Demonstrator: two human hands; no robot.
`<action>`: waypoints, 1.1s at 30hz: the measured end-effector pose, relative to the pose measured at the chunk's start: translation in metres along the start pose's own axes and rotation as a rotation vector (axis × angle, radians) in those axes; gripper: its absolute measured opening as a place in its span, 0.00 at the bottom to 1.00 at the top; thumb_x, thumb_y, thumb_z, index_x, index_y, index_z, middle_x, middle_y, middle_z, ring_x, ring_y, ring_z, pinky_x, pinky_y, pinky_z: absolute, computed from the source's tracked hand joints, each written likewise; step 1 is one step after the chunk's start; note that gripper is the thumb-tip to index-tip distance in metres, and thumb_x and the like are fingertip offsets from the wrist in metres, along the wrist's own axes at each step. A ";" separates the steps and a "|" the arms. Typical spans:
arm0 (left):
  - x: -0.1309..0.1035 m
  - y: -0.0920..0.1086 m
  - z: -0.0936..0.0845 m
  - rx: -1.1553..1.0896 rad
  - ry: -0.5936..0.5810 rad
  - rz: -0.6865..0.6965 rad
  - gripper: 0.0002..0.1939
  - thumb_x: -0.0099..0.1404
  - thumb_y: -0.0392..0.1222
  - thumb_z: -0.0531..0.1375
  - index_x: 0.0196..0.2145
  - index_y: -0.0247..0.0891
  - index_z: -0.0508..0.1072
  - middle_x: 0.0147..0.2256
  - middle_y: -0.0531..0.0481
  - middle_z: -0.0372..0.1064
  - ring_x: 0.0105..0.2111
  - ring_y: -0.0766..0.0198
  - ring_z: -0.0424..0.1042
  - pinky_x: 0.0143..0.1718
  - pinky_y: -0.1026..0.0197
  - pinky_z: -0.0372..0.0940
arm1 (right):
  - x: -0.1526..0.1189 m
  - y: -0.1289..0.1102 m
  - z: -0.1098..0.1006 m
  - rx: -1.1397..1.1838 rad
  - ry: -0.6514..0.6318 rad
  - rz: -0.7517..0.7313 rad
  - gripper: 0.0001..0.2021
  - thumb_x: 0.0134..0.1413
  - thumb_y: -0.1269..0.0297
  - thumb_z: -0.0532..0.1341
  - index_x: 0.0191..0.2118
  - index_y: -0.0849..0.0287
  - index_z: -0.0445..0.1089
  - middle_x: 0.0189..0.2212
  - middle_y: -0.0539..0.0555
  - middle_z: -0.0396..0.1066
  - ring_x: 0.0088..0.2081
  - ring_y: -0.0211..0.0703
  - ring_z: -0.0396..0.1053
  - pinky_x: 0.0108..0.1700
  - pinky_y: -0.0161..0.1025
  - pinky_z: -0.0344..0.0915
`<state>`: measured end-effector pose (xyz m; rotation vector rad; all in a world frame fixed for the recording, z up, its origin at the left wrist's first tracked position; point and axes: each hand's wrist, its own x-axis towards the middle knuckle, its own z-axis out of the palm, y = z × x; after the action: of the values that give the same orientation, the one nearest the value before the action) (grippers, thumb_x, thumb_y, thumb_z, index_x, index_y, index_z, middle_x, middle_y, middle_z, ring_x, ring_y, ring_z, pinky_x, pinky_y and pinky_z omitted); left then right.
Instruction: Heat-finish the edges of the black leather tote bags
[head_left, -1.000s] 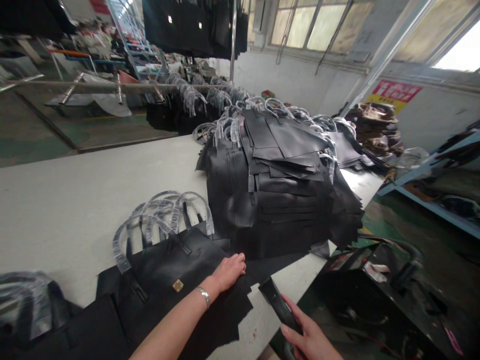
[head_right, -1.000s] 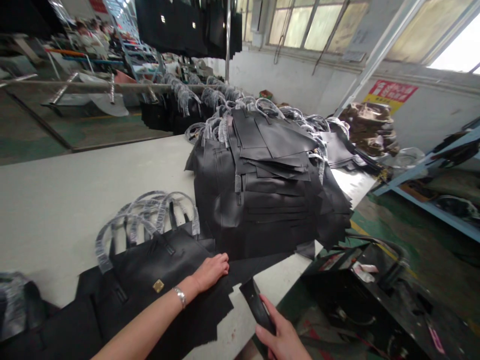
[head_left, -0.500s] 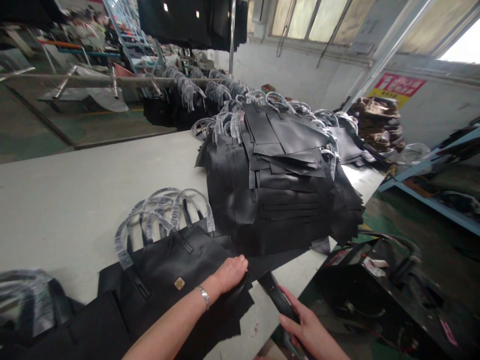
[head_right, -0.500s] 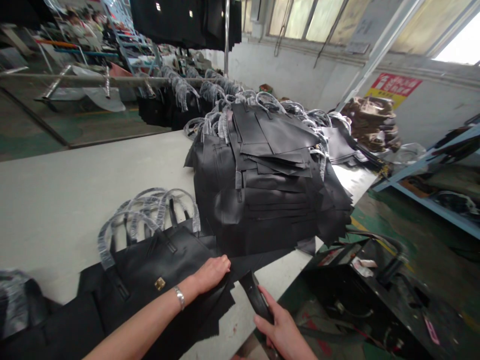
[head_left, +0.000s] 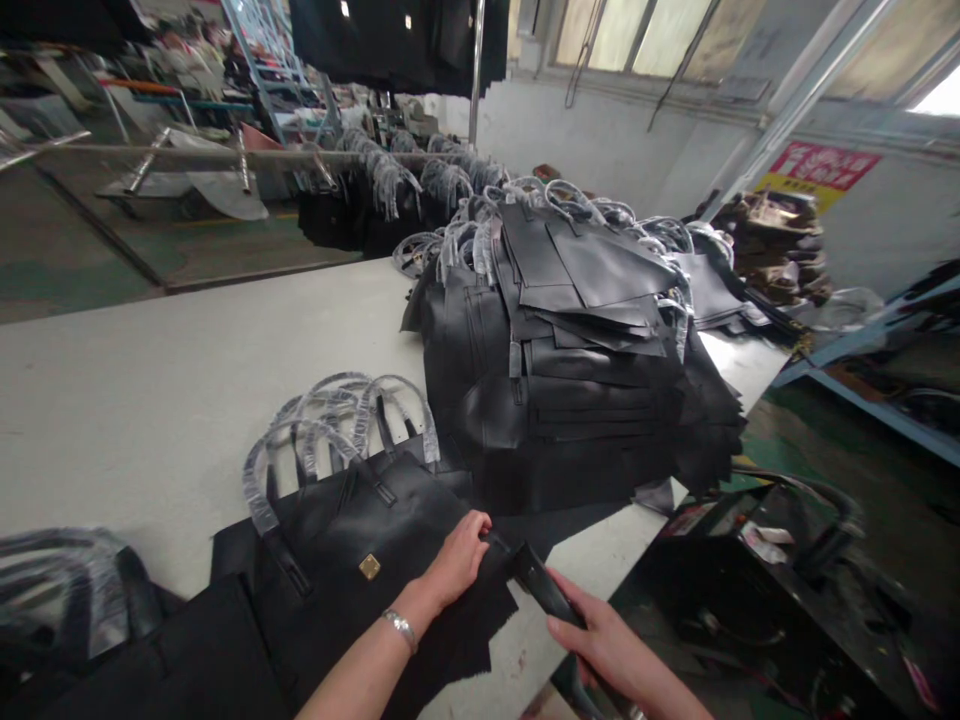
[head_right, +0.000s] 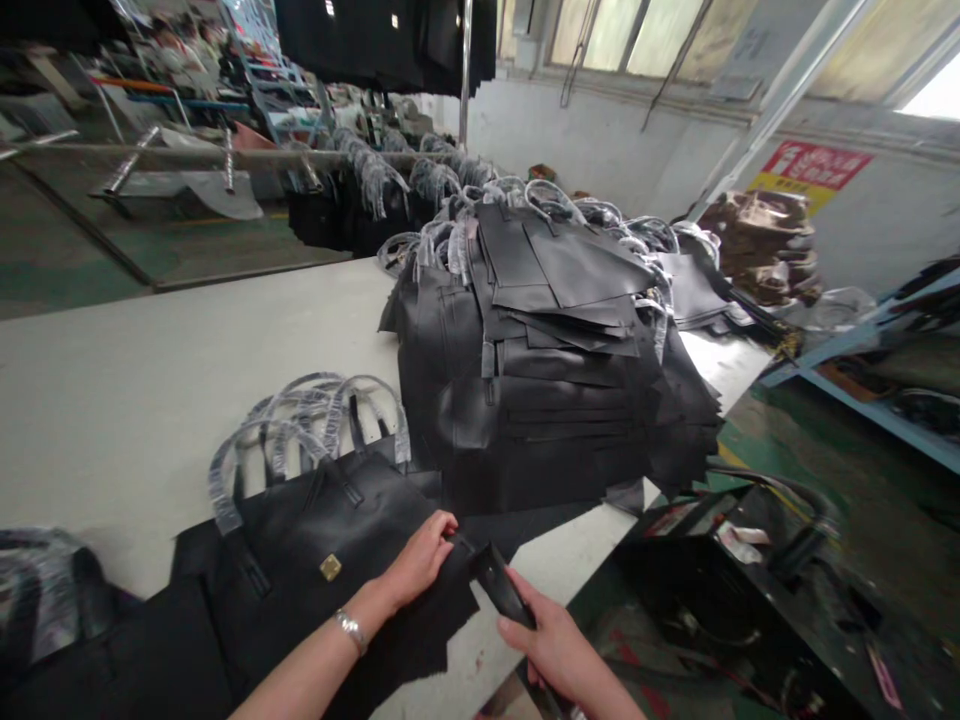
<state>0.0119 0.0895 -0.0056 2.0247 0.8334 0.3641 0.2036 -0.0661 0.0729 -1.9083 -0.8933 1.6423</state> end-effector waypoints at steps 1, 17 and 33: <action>-0.001 -0.001 0.001 -0.021 0.009 0.011 0.14 0.60 0.27 0.52 0.43 0.41 0.60 0.42 0.48 0.62 0.42 0.62 0.65 0.45 0.59 0.62 | 0.006 -0.003 0.003 0.009 -0.019 0.011 0.36 0.53 0.54 0.60 0.66 0.54 0.51 0.26 0.50 0.72 0.15 0.32 0.61 0.16 0.29 0.56; -0.002 -0.014 0.002 -0.142 0.060 0.068 0.26 0.51 0.22 0.52 0.46 0.40 0.56 0.39 0.51 0.57 0.35 0.66 0.62 0.38 0.62 0.62 | 0.030 -0.034 0.006 0.037 -0.082 0.080 0.32 0.55 0.62 0.57 0.66 0.52 0.49 0.20 0.43 0.62 0.12 0.31 0.60 0.13 0.27 0.55; -0.019 0.000 0.004 0.092 0.076 -0.004 0.11 0.63 0.31 0.52 0.43 0.42 0.63 0.42 0.49 0.61 0.41 0.60 0.64 0.45 0.57 0.61 | 0.016 -0.007 -0.005 0.056 0.157 -0.121 0.34 0.54 0.55 0.58 0.65 0.55 0.49 0.32 0.50 0.72 0.17 0.32 0.63 0.20 0.32 0.60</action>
<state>0.0000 0.0738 -0.0071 2.1047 0.9159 0.4087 0.2080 -0.0492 0.0679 -1.8775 -0.8722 1.4113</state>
